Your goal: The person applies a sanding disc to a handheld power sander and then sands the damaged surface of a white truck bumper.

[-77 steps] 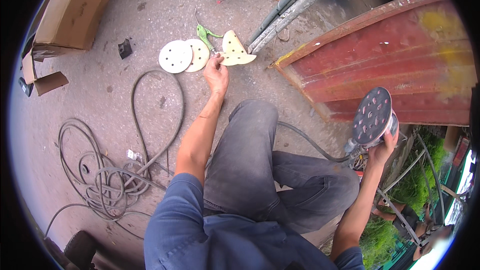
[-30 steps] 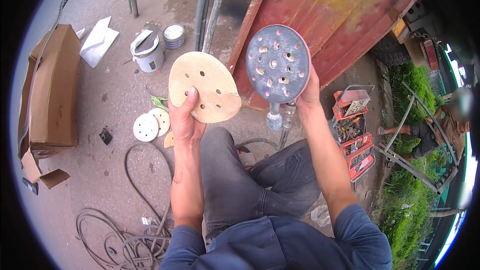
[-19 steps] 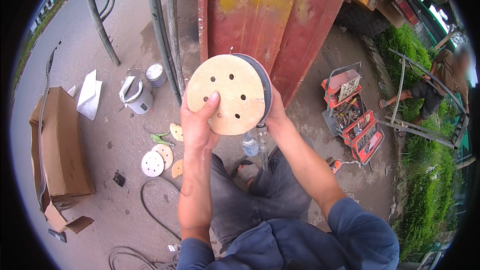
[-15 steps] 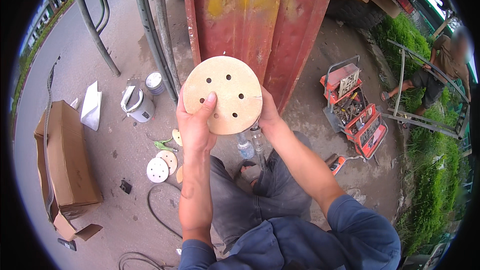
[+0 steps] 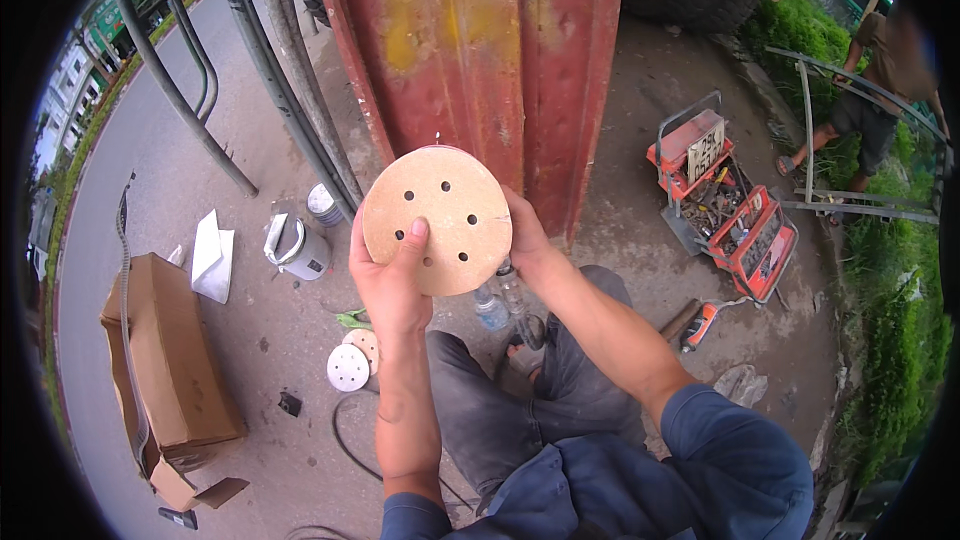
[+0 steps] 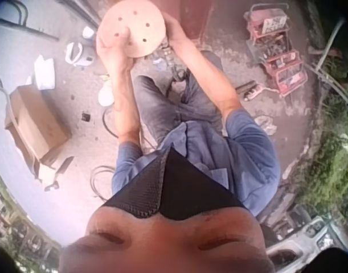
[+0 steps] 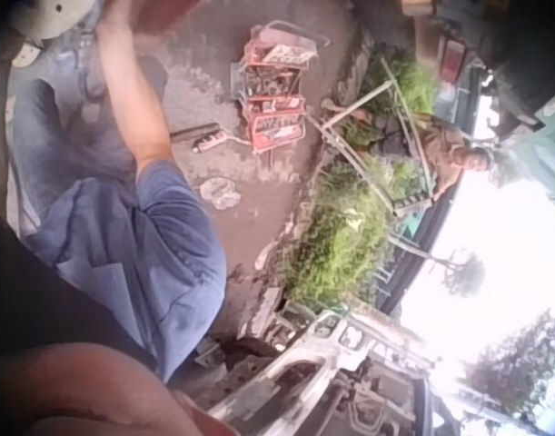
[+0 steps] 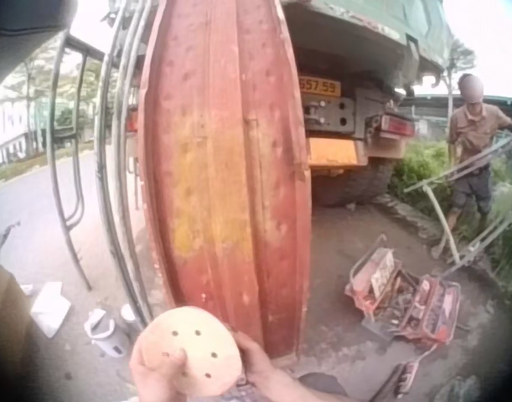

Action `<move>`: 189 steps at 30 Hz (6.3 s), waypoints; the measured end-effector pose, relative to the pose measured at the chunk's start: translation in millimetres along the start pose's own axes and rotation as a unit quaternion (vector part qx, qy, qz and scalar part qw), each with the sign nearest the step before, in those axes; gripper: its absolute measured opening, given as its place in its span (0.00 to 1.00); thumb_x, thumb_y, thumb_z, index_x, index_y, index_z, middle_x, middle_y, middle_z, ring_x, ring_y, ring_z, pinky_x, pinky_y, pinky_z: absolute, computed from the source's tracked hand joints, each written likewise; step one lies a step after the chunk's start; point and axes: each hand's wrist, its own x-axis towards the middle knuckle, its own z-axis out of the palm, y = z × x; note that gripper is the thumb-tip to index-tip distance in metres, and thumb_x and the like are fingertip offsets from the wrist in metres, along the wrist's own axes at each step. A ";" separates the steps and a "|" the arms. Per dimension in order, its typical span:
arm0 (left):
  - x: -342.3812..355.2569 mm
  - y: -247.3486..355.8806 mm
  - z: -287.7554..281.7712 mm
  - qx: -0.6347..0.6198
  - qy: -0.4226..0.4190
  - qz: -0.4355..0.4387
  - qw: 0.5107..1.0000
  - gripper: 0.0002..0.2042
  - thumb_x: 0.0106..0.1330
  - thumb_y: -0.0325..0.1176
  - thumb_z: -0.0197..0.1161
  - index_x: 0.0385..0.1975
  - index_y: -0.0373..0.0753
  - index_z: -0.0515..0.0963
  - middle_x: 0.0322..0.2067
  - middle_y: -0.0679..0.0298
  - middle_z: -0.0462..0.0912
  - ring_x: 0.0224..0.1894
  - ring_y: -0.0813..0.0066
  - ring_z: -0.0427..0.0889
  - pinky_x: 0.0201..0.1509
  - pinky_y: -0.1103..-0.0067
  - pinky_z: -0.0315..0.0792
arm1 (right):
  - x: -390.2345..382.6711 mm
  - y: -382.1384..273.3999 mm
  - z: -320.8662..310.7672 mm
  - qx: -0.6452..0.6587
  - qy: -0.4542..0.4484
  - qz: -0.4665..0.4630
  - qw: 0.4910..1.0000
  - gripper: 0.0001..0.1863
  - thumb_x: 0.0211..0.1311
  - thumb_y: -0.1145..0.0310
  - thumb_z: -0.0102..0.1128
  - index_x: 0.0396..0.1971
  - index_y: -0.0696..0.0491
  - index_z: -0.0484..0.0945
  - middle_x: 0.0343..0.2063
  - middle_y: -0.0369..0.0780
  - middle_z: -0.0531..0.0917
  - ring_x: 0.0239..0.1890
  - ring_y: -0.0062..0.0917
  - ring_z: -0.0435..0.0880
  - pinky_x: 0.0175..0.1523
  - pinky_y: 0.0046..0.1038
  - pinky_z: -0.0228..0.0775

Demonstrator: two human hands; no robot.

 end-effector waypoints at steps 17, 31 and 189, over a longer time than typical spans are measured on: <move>8.0 -2.1 -6.0 0.240 0.032 0.066 0.968 0.21 0.61 0.27 0.76 0.50 0.30 0.75 0.43 0.56 0.87 0.42 0.73 0.87 0.44 0.77 0.81 | -5.2 -2.1 0.1 -0.009 0.012 0.008 1.000 0.23 0.68 0.57 0.59 0.56 0.57 0.80 0.50 0.43 0.87 0.50 0.29 0.87 0.56 0.32 0.81; 21.6 -32.1 -35.2 0.329 0.145 0.196 0.912 0.22 0.84 0.42 0.43 0.66 0.33 0.71 0.62 0.54 0.77 0.64 0.62 0.77 0.69 0.67 0.67 | 30.8 28.1 -55.1 0.129 -0.031 -0.095 0.987 0.24 0.74 0.61 0.53 0.61 0.60 0.76 0.54 0.47 0.85 0.52 0.32 0.87 0.55 0.35 0.84; -1237.8 -20.3 1183.6 0.267 0.710 0.090 0.645 0.20 0.72 0.45 0.63 0.26 0.32 0.74 0.22 0.45 0.75 0.27 0.44 0.78 0.30 0.62 0.67 | -1404.3 -702.5 63.7 -0.324 -0.911 -0.205 0.153 0.30 0.47 0.61 0.68 0.50 0.62 0.78 0.36 0.58 0.86 0.46 0.50 0.87 0.53 0.42 0.78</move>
